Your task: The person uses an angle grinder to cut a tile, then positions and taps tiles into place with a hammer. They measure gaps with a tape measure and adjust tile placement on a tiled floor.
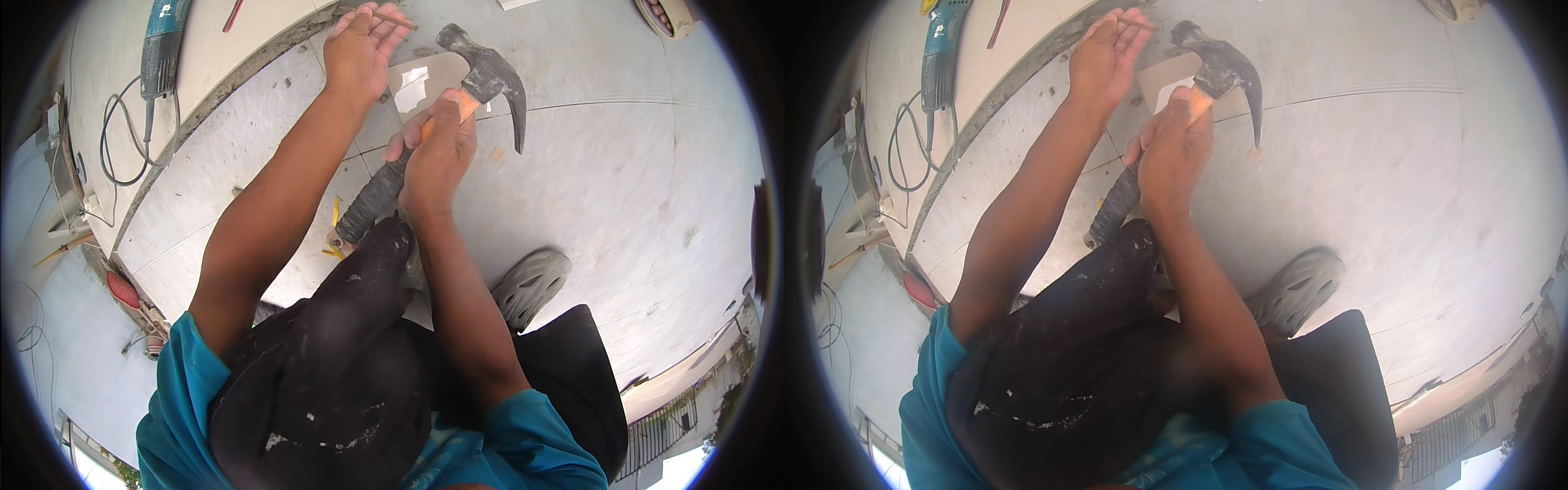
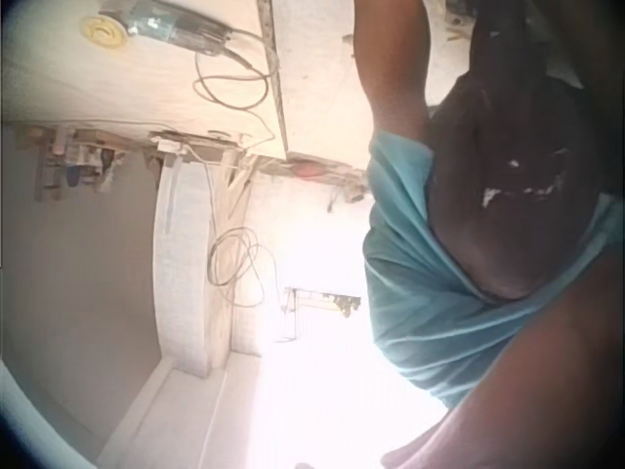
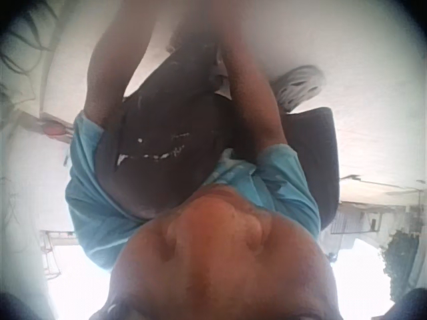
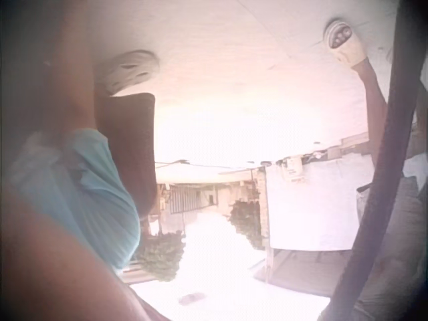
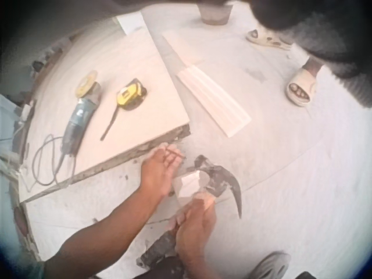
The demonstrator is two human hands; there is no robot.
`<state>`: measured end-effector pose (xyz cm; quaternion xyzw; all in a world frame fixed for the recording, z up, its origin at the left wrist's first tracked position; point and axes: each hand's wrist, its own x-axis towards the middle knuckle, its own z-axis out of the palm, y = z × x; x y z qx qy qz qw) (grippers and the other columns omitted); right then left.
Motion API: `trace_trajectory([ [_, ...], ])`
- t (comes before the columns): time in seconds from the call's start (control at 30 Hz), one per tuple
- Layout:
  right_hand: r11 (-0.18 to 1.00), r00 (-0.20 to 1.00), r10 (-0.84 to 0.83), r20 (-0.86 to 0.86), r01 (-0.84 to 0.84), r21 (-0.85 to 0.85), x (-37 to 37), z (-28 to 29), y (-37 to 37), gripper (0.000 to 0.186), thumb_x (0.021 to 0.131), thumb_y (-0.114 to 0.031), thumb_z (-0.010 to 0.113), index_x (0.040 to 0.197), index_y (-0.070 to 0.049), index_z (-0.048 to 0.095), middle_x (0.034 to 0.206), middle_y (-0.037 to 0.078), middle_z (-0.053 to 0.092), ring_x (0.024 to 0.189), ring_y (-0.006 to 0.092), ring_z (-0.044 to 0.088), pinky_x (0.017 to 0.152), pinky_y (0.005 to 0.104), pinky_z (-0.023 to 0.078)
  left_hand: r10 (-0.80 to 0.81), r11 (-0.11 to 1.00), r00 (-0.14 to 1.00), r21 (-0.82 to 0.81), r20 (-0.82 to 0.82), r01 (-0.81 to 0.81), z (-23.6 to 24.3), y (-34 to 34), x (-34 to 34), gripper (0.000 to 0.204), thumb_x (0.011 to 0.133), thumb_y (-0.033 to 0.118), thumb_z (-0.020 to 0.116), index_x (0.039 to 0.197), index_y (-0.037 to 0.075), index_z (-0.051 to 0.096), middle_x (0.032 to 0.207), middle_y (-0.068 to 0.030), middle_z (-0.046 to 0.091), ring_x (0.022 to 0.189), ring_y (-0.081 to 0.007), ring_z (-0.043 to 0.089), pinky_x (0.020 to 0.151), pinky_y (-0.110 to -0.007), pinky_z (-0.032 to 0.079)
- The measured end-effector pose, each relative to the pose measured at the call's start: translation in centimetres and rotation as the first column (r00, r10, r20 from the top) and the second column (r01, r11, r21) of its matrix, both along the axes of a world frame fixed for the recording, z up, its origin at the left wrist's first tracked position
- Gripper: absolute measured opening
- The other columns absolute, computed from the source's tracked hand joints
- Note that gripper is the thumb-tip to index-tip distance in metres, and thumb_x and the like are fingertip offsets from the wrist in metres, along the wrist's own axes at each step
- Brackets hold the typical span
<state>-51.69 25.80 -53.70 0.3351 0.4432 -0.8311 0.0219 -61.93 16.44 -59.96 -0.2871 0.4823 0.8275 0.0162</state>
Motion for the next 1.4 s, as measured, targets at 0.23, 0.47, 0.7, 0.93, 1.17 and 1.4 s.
trace_trajectory([
  [0.23,0.998,0.999,-0.053,0.006,0.053,-0.037,-0.5,-0.7,0.3,0.029,0.103,-0.030,0.042,0.096,-0.002,0.048,0.061,0.002,0.043,0.050,0.0111,0.045,0.040,0.0285,0.041,0.010,0.992,1.000,0.127,-0.028,-0.006,-0.5,0.9,0.1,0.029,0.102,0.014,0.048,0.125,-0.004,0.045,0.120,-0.0171,0.056,0.110,-0.0281,0.058,0.102,-0.043,0.048],
  [0.47,0.976,0.981,0.189,0.051,-0.182,-0.122,-2.6,-2.0,2.0,0.029,0.102,-0.030,0.041,0.087,-0.005,0.045,0.058,0.003,0.041,0.043,0.0163,0.043,0.041,0.0316,0.042,0.122,0.968,0.986,0.232,-0.116,-0.092,-2.5,1.0,-0.9,0.033,0.103,0.012,0.045,0.130,-0.006,0.040,0.128,-0.0217,0.053,0.121,-0.0320,0.054,0.106,-0.044,0.045],
  [0.7,0.969,0.968,0.245,0.055,-0.241,-0.060,-4.1,-1.5,2.6,0.029,0.100,-0.027,0.041,0.081,-0.005,0.044,0.057,0.003,0.041,0.041,0.0180,0.044,0.041,0.0341,0.041,0.174,0.958,0.977,0.250,-0.124,-0.138,-2.5,0.7,-1.2,0.044,0.103,0.012,0.043,0.140,-0.008,0.030,0.139,-0.0255,0.047,0.127,-0.0350,0.051,0.110,-0.044,0.043],
  [0.93,0.970,0.970,0.237,0.044,-0.234,-0.071,-4.4,-1.6,3.1,0.022,0.100,-0.028,0.044,0.091,-0.008,0.043,0.061,0.004,0.040,0.045,0.0176,0.044,0.044,0.0352,0.043,0.179,0.953,0.969,0.274,-0.168,-0.129,-2.8,0.3,-1.2,0.043,0.103,0.010,0.044,0.139,-0.009,0.031,0.140,-0.0262,0.046,0.132,-0.0352,0.047,0.112,-0.043,0.040],
  [1.17,0.970,0.968,0.243,0.062,-0.240,-0.047,-4.7,-1.6,3.3,0.023,0.100,-0.029,0.045,0.091,-0.007,0.043,0.059,0.003,0.040,0.044,0.0175,0.044,0.044,0.0350,0.044,0.152,0.954,0.960,0.291,-0.235,-0.080,-3.3,-0.1,-1.4,0.048,0.103,0.010,0.044,0.142,-0.011,0.026,0.143,-0.0274,0.043,0.134,-0.0362,0.045,0.114,-0.043,0.038],
  [1.4,0.951,0.950,0.303,0.079,-0.296,-0.095,-5.0,-0.9,3.0,0.023,0.100,-0.028,0.046,0.090,-0.007,0.043,0.059,0.003,0.040,0.043,0.0168,0.044,0.043,0.0338,0.043,0.148,0.952,0.952,0.299,-0.269,-0.063,-3.6,-0.3,-1.9,0.049,0.102,0.011,0.046,0.141,-0.011,0.026,0.143,-0.0271,0.042,0.135,-0.0362,0.044,0.115,-0.045,0.036],
])
